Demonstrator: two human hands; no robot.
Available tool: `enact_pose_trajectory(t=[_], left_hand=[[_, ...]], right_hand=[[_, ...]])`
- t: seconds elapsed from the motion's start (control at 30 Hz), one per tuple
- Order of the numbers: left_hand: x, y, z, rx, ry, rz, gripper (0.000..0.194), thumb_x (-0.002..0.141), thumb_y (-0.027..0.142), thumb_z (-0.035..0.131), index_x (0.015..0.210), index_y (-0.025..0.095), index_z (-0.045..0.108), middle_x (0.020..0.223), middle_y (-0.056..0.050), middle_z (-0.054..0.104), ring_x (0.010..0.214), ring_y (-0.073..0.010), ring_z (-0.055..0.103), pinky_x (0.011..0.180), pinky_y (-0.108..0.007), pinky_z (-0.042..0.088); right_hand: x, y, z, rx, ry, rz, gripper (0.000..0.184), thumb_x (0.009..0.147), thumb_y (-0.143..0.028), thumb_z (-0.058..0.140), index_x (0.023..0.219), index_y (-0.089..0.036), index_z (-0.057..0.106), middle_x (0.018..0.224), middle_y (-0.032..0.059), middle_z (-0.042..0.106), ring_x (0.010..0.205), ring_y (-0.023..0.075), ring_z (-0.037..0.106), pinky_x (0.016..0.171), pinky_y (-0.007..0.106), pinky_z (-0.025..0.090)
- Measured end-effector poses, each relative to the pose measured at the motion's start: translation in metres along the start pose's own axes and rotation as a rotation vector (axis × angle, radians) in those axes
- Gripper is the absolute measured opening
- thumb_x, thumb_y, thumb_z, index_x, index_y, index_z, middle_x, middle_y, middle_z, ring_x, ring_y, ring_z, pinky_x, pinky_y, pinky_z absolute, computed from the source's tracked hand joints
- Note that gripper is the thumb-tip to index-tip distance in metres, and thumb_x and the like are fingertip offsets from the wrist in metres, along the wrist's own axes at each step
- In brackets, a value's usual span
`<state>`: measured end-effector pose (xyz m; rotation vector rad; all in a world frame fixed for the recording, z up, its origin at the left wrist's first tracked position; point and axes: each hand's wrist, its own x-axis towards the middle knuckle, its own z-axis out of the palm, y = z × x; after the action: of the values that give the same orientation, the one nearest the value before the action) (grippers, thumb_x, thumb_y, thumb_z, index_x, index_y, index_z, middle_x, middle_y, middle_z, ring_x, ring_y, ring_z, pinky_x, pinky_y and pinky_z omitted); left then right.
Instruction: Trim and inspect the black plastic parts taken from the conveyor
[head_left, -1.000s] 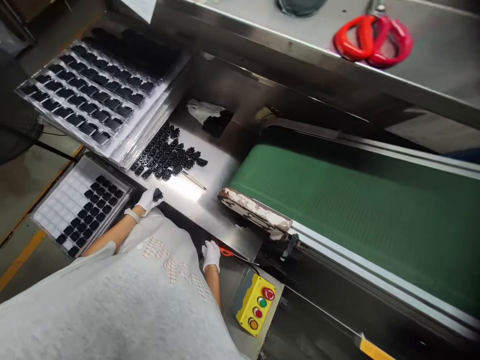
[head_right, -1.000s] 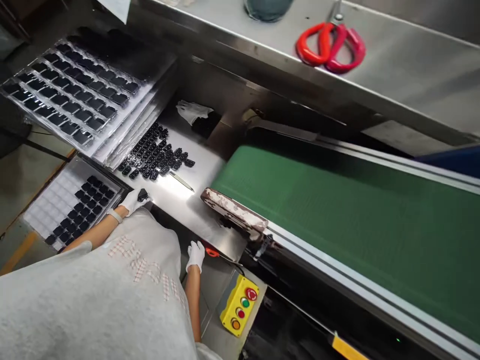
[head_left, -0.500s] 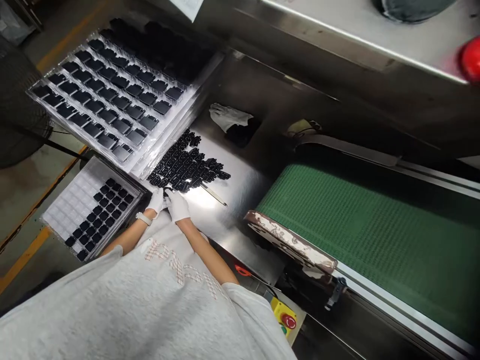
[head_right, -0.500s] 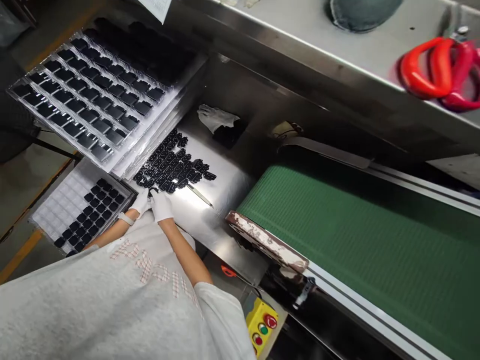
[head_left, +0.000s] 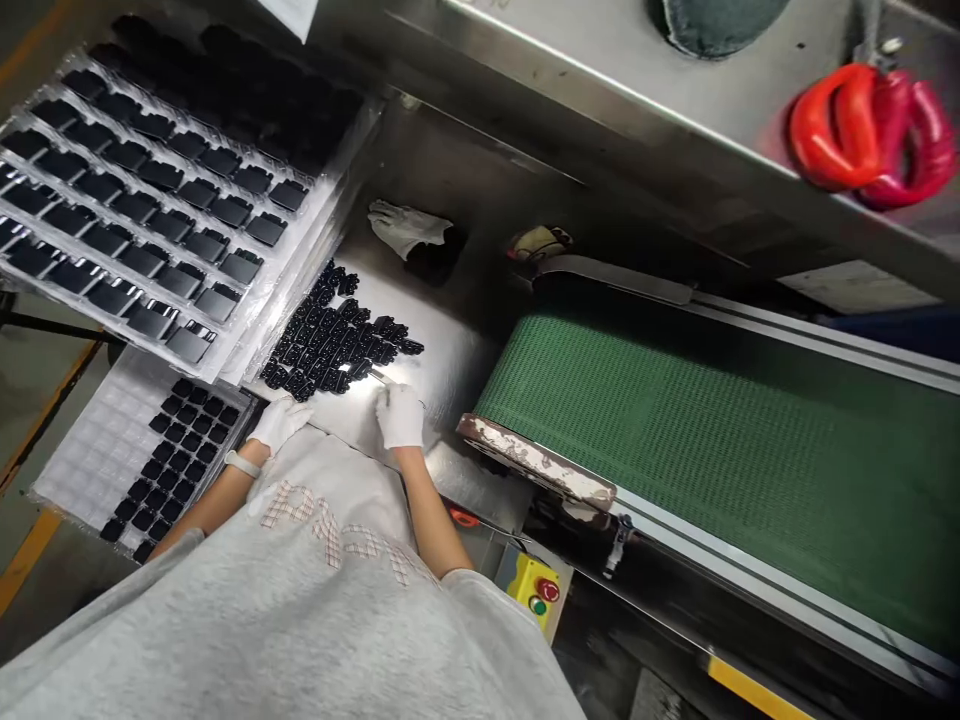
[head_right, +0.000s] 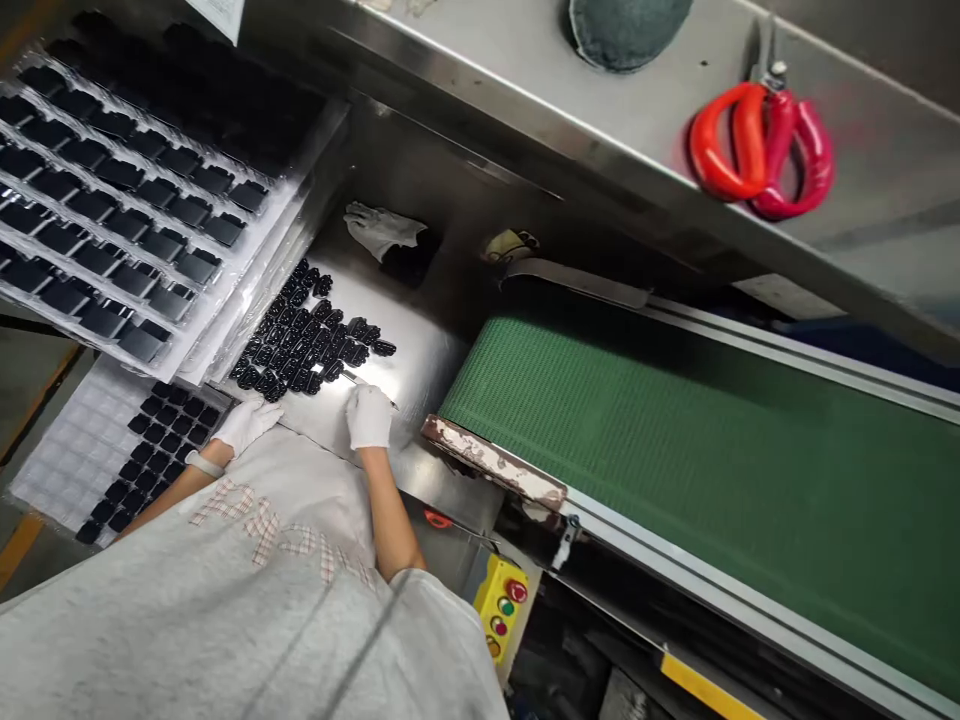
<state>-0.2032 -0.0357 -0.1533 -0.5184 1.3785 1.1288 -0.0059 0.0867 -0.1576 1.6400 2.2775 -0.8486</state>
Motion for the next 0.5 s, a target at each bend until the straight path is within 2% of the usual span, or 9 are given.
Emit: enact_pose_trajectory(t=[0.1,0.27,0.4,0.5], left_hand=[[-0.007,0.003,0.001,0.099,-0.006,-0.052,0.027,0.098,0.034,0.059,0.115,0.013,0.062,0.109,-0.008,0.068,0.091,-0.016,0.068,0.079,-0.033,0.06],[-0.028,0.015,-0.003,0.368,-0.041,-0.02,0.017,0.096,0.026,0.062,0.104,0.012,0.065,0.097,-0.006,0.071,0.079,-0.0134,0.068,0.074,-0.03,0.06],[-0.046,0.023,0.003,0.676,-0.099,0.111,0.009,0.089,0.023,0.069,0.093,0.015,0.067,0.086,-0.005,0.074,0.064,-0.0123,0.065,0.065,-0.025,0.055],[-0.041,0.022,0.034,0.907,-0.186,0.216,0.01,0.085,0.024,0.071,0.092,0.019,0.066,0.085,-0.003,0.074,0.067,-0.0148,0.067,0.07,-0.025,0.054]], right_hand=[[0.016,0.026,-0.01,-0.02,0.039,0.078,0.032,0.1,-0.027,0.05,0.127,-0.012,0.058,0.122,0.0123,0.057,0.116,0.0219,0.054,0.104,0.044,0.046],[0.033,0.033,-0.02,0.046,-0.039,0.028,0.025,0.098,-0.032,0.058,0.11,-0.011,0.063,0.11,0.0089,0.061,0.107,0.0181,0.057,0.101,0.041,0.049],[0.018,0.03,-0.036,0.18,-0.035,0.066,0.027,0.098,-0.037,0.058,0.105,-0.011,0.063,0.11,0.0085,0.061,0.106,0.0168,0.058,0.098,0.038,0.051],[-0.011,0.022,-0.048,0.337,0.023,0.224,0.03,0.098,-0.036,0.059,0.108,-0.008,0.063,0.109,0.0085,0.062,0.105,0.0172,0.06,0.097,0.039,0.053]])
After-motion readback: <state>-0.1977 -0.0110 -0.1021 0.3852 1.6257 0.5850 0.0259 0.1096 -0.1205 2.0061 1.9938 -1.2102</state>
